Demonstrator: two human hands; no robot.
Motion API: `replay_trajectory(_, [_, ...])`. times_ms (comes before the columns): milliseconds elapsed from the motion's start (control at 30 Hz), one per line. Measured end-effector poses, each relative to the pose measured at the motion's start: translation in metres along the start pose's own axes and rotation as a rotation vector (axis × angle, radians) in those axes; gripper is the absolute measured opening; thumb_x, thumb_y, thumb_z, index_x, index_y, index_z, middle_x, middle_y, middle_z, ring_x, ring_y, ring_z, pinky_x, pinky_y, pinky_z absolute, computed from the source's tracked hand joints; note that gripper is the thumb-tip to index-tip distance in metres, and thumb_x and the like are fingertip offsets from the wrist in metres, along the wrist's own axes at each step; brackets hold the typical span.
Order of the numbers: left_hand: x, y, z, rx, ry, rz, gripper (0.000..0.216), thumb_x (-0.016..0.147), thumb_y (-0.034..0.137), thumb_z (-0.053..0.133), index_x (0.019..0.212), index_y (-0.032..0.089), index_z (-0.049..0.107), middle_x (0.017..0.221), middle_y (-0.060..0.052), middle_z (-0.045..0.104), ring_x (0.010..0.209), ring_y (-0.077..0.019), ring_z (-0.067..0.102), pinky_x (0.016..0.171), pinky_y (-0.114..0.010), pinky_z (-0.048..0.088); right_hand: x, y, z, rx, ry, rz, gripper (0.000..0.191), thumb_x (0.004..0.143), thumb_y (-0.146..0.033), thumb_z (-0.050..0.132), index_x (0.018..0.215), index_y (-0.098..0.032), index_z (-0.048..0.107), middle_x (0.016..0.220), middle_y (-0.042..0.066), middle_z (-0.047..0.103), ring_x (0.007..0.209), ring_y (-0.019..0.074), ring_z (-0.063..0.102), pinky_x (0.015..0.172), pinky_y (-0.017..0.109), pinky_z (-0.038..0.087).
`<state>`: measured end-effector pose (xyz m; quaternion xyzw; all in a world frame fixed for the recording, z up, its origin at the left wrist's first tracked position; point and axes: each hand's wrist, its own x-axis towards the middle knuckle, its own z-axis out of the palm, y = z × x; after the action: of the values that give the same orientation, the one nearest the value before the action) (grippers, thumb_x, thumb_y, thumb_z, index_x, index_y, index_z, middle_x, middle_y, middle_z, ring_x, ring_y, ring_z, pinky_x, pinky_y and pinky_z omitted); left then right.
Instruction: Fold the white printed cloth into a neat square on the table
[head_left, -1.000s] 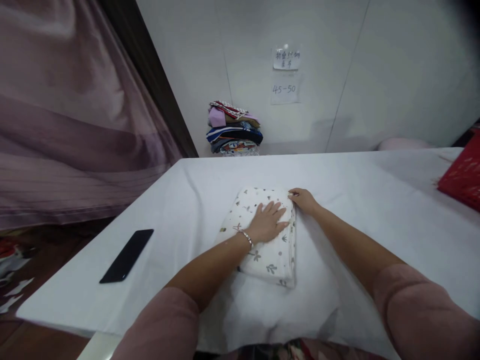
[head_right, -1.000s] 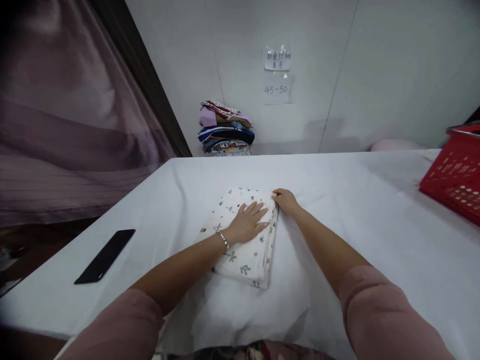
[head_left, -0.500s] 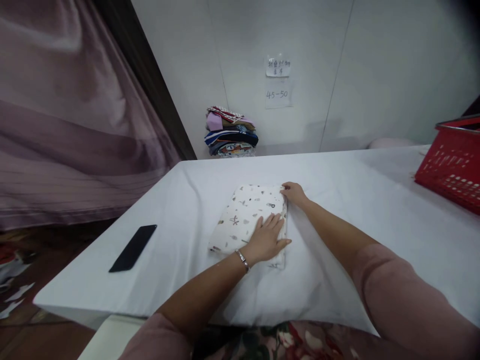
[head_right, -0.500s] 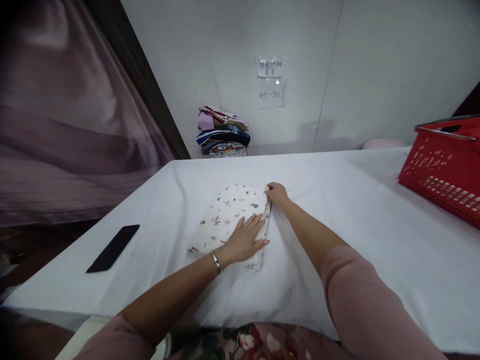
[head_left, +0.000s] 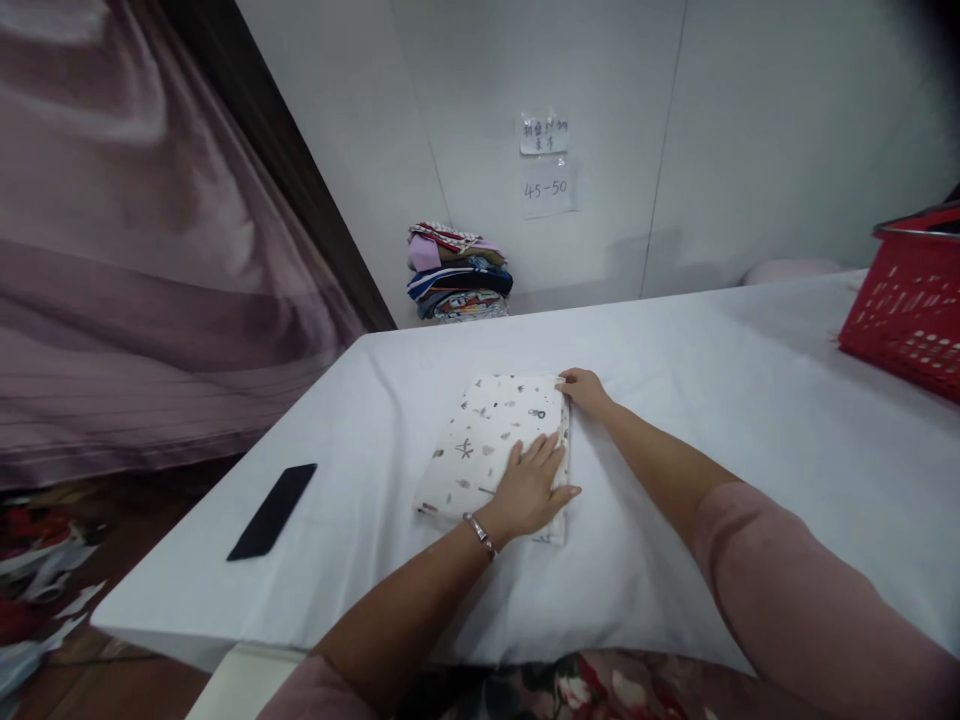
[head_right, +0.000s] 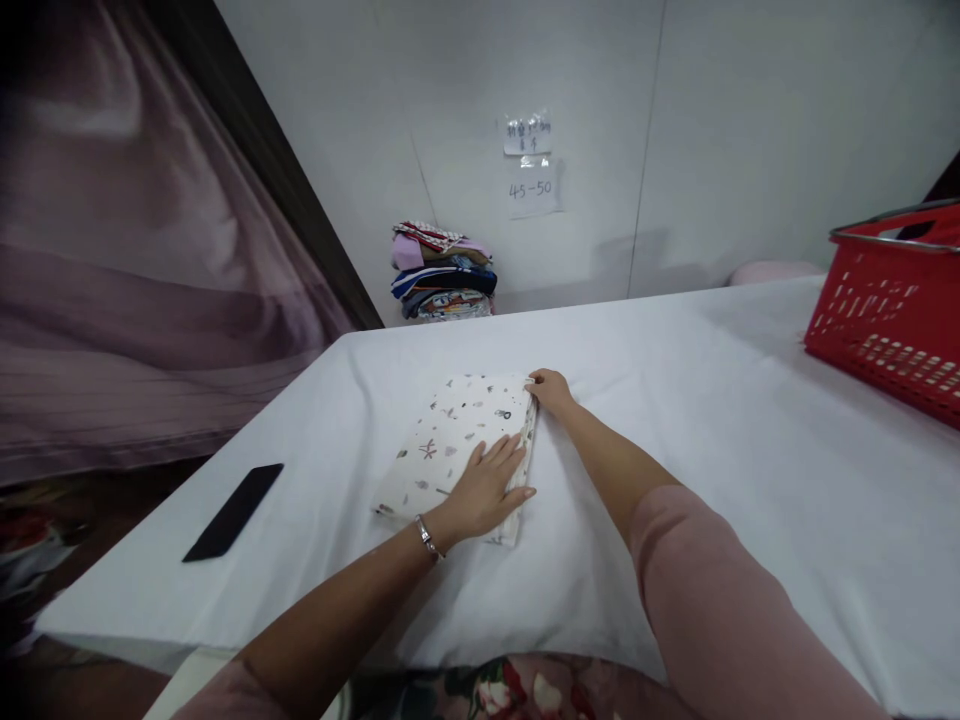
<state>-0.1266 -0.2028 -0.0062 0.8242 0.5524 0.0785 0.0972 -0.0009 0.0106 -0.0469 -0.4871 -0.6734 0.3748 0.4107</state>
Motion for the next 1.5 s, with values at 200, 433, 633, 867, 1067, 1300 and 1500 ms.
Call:
replay_trajectory(200, [-0.001, 0.001, 0.000, 0.011, 0.002, -0.005, 0.062, 0.088, 0.057, 0.024, 0.138, 0.021, 0.028, 0.148, -0.008, 0.021, 0.137, -0.0242, 0.014, 0.109, -0.049, 0.013, -0.002, 0.000, -0.003, -0.013, -0.036, 0.018, 0.017, 0.063, -0.023, 0.062, 0.078, -0.017, 0.067, 0.073, 0.001, 0.066, 0.069, 0.0152, 0.058, 0.069, 0.027, 0.044])
replay_trajectory(433, [0.004, -0.003, -0.009, -0.096, 0.147, -0.068, 0.050, 0.090, 0.047, 0.031, 0.133, 0.021, 0.035, 0.140, -0.008, 0.037, 0.130, -0.0217, 0.030, 0.106, -0.041, 0.024, -0.021, -0.008, -0.017, -0.011, 0.058, 0.016, 0.024, 0.071, -0.028, 0.056, 0.089, -0.017, 0.066, 0.092, 0.005, 0.067, 0.085, 0.0177, 0.059, 0.081, 0.030, 0.042])
replay_trajectory(633, [0.050, -0.012, -0.012, -0.114, 0.281, -0.317, 0.031, 0.084, 0.038, 0.046, 0.108, 0.020, 0.054, 0.110, -0.006, 0.058, 0.101, -0.0189, 0.054, 0.086, -0.029, 0.041, -0.058, -0.015, -0.022, 0.079, -0.064, 0.134, 0.010, 0.068, -0.023, 0.052, 0.063, -0.017, 0.059, 0.055, -0.001, 0.059, 0.049, 0.0116, 0.052, 0.051, 0.023, 0.040])
replay_trajectory(867, [0.084, -0.014, -0.005, -0.081, 0.207, -0.517, 0.023, 0.078, 0.036, 0.052, 0.095, 0.021, 0.057, 0.100, -0.004, 0.061, 0.089, -0.0190, 0.058, 0.072, -0.028, 0.041, -0.066, -0.021, -0.014, 0.101, -0.118, 0.188, 0.011, 0.067, -0.023, 0.054, 0.058, -0.017, 0.056, 0.038, -0.005, 0.047, 0.036, 0.0087, 0.041, 0.039, 0.020, 0.030])
replay_trajectory(1067, [0.083, -0.016, -0.003, -0.085, 0.229, -0.528, 0.017, 0.080, 0.033, 0.047, 0.087, 0.022, 0.059, 0.095, -0.003, 0.063, 0.087, -0.0184, 0.058, 0.070, -0.028, 0.041, -0.062, -0.022, -0.010, 0.120, -0.119, 0.216, 0.020, 0.071, -0.028, 0.054, 0.054, -0.017, 0.053, 0.033, -0.006, 0.041, 0.032, 0.0078, 0.036, 0.037, 0.021, 0.027])
replay_trajectory(1300, [0.084, -0.016, 0.001, -0.086, 0.257, -0.534, 0.018, 0.082, 0.029, 0.044, 0.087, 0.022, 0.060, 0.095, -0.003, 0.063, 0.083, -0.0171, 0.058, 0.068, -0.027, 0.040, -0.063, -0.019, -0.007, 0.126, -0.101, 0.208, 0.016, 0.068, -0.024, 0.056, 0.054, -0.018, 0.052, 0.036, -0.006, 0.043, 0.035, 0.0081, 0.037, 0.039, 0.021, 0.028])
replay_trajectory(1500, [0.082, -0.016, -0.001, -0.144, 0.261, -0.552, 0.022, 0.083, 0.029, 0.042, 0.086, 0.022, 0.063, 0.094, -0.003, 0.065, 0.082, -0.0160, 0.058, 0.068, -0.025, 0.040, -0.068, -0.021, -0.010, 0.156, -0.095, 0.197, 0.015, 0.068, -0.026, 0.054, 0.056, -0.018, 0.053, 0.035, -0.006, 0.041, 0.035, 0.0085, 0.036, 0.040, 0.021, 0.029])
